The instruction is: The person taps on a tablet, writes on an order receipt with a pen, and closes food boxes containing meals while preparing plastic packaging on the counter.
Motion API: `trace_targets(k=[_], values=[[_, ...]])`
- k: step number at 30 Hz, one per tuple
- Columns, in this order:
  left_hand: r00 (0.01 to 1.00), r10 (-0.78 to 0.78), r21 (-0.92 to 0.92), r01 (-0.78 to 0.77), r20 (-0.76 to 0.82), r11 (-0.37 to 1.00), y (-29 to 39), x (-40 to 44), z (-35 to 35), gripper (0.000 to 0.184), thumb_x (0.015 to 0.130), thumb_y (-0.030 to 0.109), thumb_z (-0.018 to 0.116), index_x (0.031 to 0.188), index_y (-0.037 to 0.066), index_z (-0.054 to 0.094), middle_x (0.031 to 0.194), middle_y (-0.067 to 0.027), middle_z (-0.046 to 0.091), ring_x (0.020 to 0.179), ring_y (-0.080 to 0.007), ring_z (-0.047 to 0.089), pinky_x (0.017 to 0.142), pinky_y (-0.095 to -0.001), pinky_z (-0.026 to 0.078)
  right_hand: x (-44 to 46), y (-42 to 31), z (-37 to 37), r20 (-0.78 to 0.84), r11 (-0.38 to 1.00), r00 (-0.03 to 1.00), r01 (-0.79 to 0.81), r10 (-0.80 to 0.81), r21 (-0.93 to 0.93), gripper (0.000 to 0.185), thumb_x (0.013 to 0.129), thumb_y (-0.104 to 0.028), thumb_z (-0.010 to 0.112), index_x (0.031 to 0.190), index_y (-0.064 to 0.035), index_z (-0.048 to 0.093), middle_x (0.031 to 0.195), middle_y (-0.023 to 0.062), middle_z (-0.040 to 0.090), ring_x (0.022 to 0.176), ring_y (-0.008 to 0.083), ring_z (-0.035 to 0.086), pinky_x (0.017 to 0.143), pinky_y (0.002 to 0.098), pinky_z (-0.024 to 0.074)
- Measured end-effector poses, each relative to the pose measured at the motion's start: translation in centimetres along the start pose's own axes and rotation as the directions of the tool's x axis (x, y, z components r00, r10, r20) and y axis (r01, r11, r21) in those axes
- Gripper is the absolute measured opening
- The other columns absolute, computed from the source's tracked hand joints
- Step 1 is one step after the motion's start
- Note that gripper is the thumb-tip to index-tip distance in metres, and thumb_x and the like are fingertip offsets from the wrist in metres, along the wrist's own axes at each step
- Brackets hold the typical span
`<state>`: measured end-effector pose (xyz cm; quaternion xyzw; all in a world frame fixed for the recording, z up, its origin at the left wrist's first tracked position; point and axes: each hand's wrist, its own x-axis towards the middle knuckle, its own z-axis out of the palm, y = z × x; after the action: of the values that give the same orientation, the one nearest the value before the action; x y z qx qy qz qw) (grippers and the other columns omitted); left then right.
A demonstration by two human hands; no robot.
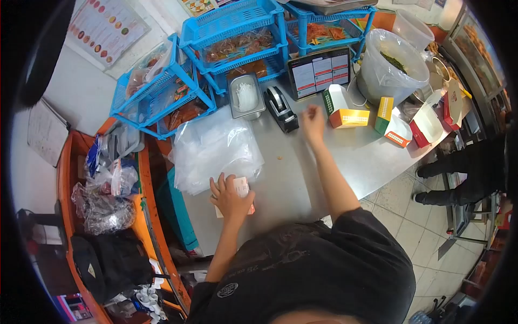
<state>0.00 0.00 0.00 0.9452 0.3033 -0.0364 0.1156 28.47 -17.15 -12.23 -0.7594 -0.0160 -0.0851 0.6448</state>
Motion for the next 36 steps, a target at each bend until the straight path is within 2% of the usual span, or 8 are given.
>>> trace_targets(k=[5,9,18,24,27,30,33,36], values=[[0.988,0.026,-0.583,-0.112,-0.155,0.805,-5.1,2.2,1.3,0.06,0.081,0.034,0.067,0.132,0.012,0.045,0.141,-0.0147,0.038,0.136,-0.0368,0.022,0.105,-0.0539,0.023,7.4,0.9,0.9,-0.15,0.942,0.983,-0.149,0.107,-0.3,0.061,0.076,-0.016,0.065,0.127,0.0087,0.04,0.113,0.0267,0.057,0.107,0.0379,0.056,0.093,0.0404,0.043],[0.961,-0.166,-0.748,-0.059,-0.223,0.661,-8.9,6.2,-2.4,0.035,0.087,0.019,0.062,0.118,0.004,0.056,0.126,-0.0138,0.055,0.12,-0.0256,0.049,0.102,-0.0378,0.034,6.8,-3.6,1.5,-0.099,0.932,0.972,-0.232,0.213,-0.279,0.078,0.075,-0.014,0.066,0.136,0.0093,0.024,0.12,0.0299,0.052,0.115,0.0415,0.05,0.099,0.0427,0.0394],[0.818,0.508,-0.174,-0.56,-0.269,0.81,-14.1,16.3,2.8,0.015,0.086,0.006,0.057,0.098,0.001,0.064,0.095,-0.0132,0.066,0.096,-0.0313,0.062,0.086,-0.0375,0.047,5.4,-0.5,2.7,-0.151,0.946,0.955,-0.278,0.254,-0.167,0.086,0.074,-0.012,0.068,0.138,0.0106,0.014,0.139,0.0308,0.033,0.131,0.0404,0.034,0.109,0.0396,0.0278],[0.976,0.197,0.192,-0.176,-0.096,0.965,-9.3,17.3,1.2,0.038,0.075,0.01,0.067,0.111,0.003,0.058,0.1,-0.0118,0.061,0.108,-0.0345,0.052,0.092,-0.0444,0.041,5.3,1.1,1.7,-0.061,0.949,0.949,-0.312,0.309,-0.045,0.08,0.074,-0.007,0.062,0.137,0.0107,0.017,0.138,0.0311,0.033,0.131,0.0406,0.033,0.11,0.0394,0.0262],[0.822,0.422,0.278,-0.333,-0.382,0.901,-9.2,16.6,1.8,0.05,0.072,0.012,0.071,0.118,0.006,0.054,0.107,-0.0121,0.059,0.112,-0.0336,0.049,0.093,-0.0463,0.038,5.1,0.7,1.7,-0.05,0.949,0.955,-0.296,0.293,-0.105,0.078,0.073,-0.008,0.063,0.137,0.0095,0.02,0.136,0.031,0.035,0.129,0.0409,0.034,0.108,0.0401,0.028],[0.748,0.304,0.041,-0.348,-0.59,0.937,-8.7,16.1,1.6,0.047,0.071,0.016,0.073,0.114,0.005,0.057,0.102,-0.0144,0.06,0.107,-0.0302,0.052,0.093,-0.0472,0.037,5.3,-1.2,2.1,-0.079,0.96,0.977,-0.211,0.2,-0.184,0.077,0.074,-0.009,0.064,0.137,0.007,0.023,0.13,0.03,0.039,0.125,0.0416,0.037,0.106,0.0422,0.0301],[0.921,0.183,-0.112,-0.234,-0.345,0.966,-13.7,18.2,3.3,0.041,0.072,0.02,0.073,0.108,0.005,0.061,0.101,-0.014,0.06,0.104,-0.0279,0.054,0.093,-0.0477,0.036,5.8,-1.5,3.0,-0.174,0.954,0.985,-0.044,-0.009,-0.298,0.075,0.075,-0.011,0.065,0.138,0.0029,0.026,0.121,0.0276,0.045,0.115,0.0428,0.042,0.1,0.0454,0.0334],[0.985,0.121,0.15,-0.102,-0.121,0.983,-12.1,17.4,-0.6,0.034,0.074,0.023,0.071,0.102,0.006,0.063,0.1,-0.0132,0.061,0.101,-0.0277,0.055,0.09,-0.0484,0.036,6.6,-2.6,3.6,-0.183,0.903,0.969,0.073,-0.164,-0.424,0.073,0.077,-0.016,0.065,0.138,-0.0001,0.03,0.113,0.0259,0.047,0.106,0.0423,0.045,0.094,0.0465,0.0359]])
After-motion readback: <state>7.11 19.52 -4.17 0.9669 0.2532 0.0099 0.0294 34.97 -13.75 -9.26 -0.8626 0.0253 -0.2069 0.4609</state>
